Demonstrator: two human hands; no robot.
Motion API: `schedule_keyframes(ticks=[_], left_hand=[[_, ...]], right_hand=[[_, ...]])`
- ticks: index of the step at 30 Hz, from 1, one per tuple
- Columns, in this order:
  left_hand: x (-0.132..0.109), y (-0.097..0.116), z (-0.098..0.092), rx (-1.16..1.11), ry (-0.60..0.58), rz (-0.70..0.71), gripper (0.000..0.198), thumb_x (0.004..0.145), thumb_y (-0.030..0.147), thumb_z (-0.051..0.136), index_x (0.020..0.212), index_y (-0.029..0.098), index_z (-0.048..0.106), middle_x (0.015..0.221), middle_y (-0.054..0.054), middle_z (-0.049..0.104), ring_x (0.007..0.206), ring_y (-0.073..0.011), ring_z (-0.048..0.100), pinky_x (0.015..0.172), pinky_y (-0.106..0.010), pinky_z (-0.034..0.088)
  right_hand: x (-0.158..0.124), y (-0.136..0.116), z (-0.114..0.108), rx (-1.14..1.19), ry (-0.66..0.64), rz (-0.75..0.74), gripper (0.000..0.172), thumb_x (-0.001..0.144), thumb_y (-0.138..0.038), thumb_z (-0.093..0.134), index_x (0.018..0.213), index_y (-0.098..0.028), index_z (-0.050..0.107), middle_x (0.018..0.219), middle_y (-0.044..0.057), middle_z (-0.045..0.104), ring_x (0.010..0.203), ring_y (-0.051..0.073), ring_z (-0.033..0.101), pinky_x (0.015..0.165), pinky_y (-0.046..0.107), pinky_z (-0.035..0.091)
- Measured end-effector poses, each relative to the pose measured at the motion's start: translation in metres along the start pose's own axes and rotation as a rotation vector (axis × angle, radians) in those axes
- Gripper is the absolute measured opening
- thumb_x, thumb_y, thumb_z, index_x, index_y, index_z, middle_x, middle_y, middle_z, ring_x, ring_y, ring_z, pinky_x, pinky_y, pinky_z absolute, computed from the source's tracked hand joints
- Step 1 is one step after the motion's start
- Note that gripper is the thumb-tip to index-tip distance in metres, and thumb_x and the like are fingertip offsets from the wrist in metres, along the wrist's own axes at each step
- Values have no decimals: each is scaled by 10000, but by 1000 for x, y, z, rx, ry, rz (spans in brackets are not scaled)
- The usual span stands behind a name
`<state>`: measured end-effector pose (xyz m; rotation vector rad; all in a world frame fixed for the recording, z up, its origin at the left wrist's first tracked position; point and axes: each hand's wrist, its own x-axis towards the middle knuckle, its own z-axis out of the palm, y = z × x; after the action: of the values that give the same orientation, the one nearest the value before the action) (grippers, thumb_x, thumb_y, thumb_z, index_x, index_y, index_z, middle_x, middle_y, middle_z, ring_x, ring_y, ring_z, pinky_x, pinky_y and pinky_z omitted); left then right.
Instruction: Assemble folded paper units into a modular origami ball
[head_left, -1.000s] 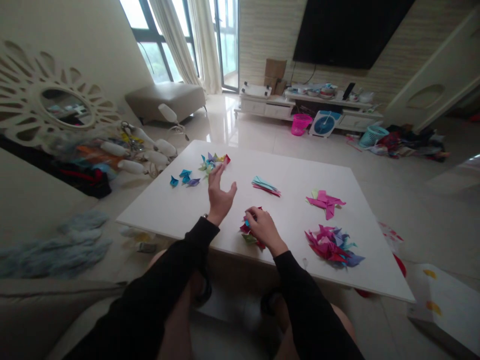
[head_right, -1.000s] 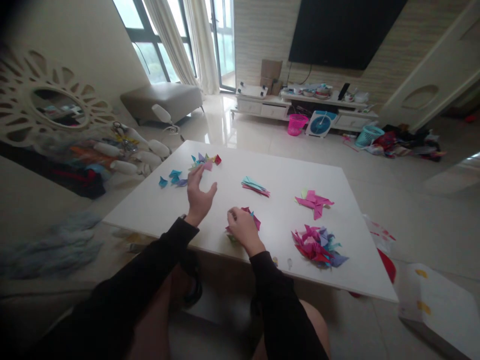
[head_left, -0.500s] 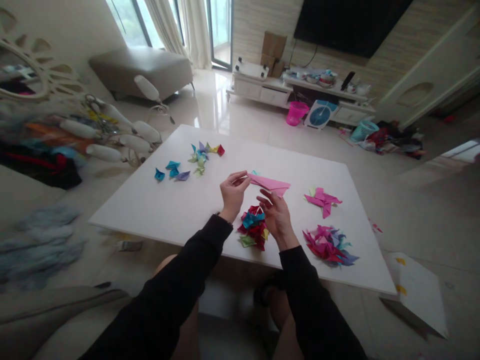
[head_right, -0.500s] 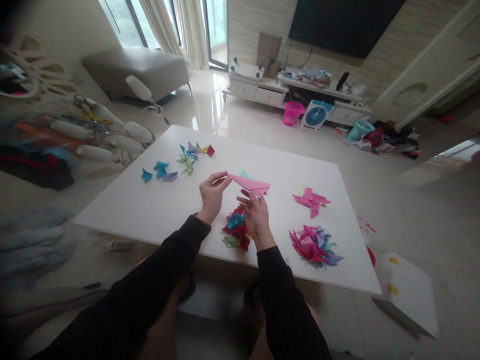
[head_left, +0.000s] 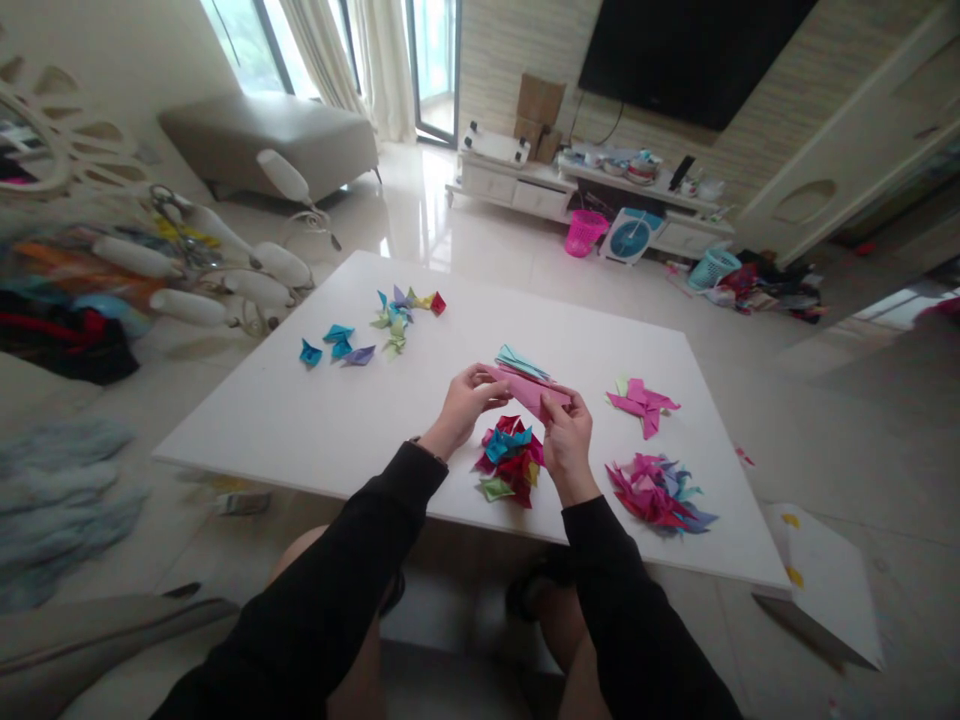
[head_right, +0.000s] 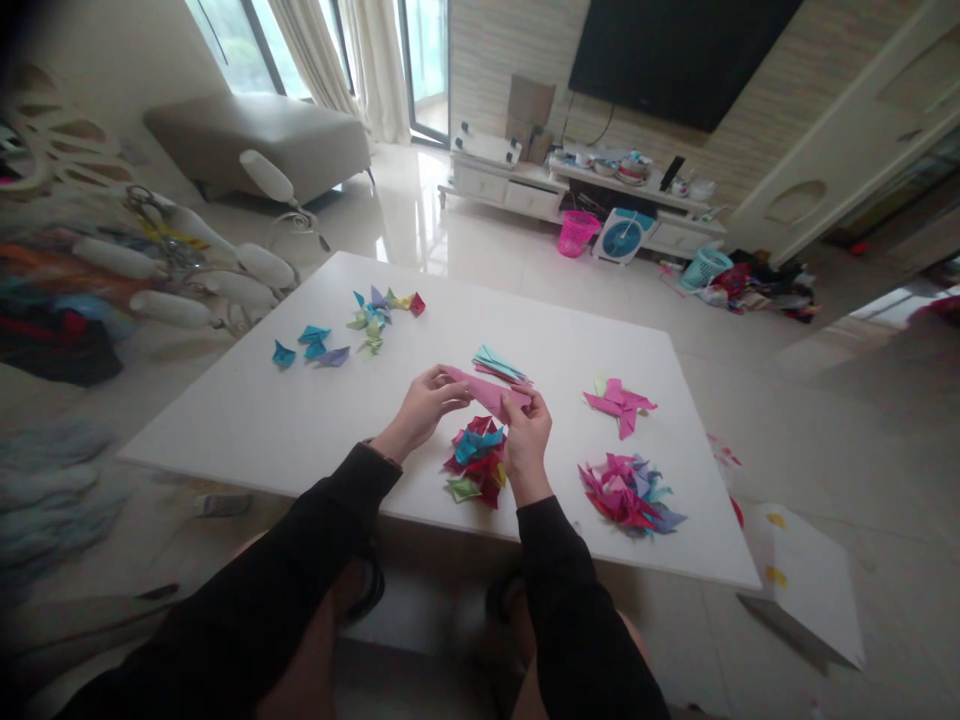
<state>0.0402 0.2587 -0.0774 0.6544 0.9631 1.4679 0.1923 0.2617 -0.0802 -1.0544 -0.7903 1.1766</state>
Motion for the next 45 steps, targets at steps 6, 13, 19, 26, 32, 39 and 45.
schedule_keyframes(ticks=[6,13,19,26,32,39,45], left_hand=[[-9,-13,6,42,-35,-49,397,616,379,902,849,121,711,767,-69,725,670,-138,673,703,-300,572],[-5,-8,0,136,38,-79,396,680,295,833,985,152,625,859,-52,675,687,-141,660,695,-319,571],[-2,-16,-1,634,273,272,535,658,54,704,1145,224,561,1191,-99,538,1034,-221,598,778,-349,567],[-16,-27,16,938,-56,617,244,801,73,639,1001,207,684,1029,-75,598,983,-216,578,894,-364,519],[-12,-25,16,623,21,402,55,840,191,659,861,180,708,809,-32,664,702,-146,579,688,-281,474],[-8,-24,6,216,128,88,243,751,391,768,812,164,708,712,-14,640,648,-121,561,627,-254,465],[-4,-20,7,64,182,-28,305,678,419,808,732,152,671,764,-27,634,634,-96,523,605,-238,421]], right_hand=[[-9,-5,-8,9,30,58,393,614,-329,829,891,-214,575,786,-45,659,717,123,641,701,261,529],[-11,4,-19,-157,-28,73,282,631,-320,773,749,-190,552,672,-69,577,620,96,530,616,230,440],[3,4,-19,-231,44,-48,207,657,-286,698,752,-201,535,675,-80,535,611,93,472,597,224,408],[-6,0,-2,-143,-137,-12,223,695,-280,758,788,-189,577,742,-47,608,667,109,553,636,238,449],[-16,-16,-7,-364,-211,-145,317,747,-422,807,838,-195,606,828,-5,636,778,158,612,682,272,477],[-6,-5,-36,-614,-211,-148,268,806,-422,721,920,-180,699,940,65,723,864,210,648,752,329,496],[-1,4,-34,-502,-203,-76,236,752,-407,761,791,-183,699,754,34,697,730,191,635,726,333,495]])
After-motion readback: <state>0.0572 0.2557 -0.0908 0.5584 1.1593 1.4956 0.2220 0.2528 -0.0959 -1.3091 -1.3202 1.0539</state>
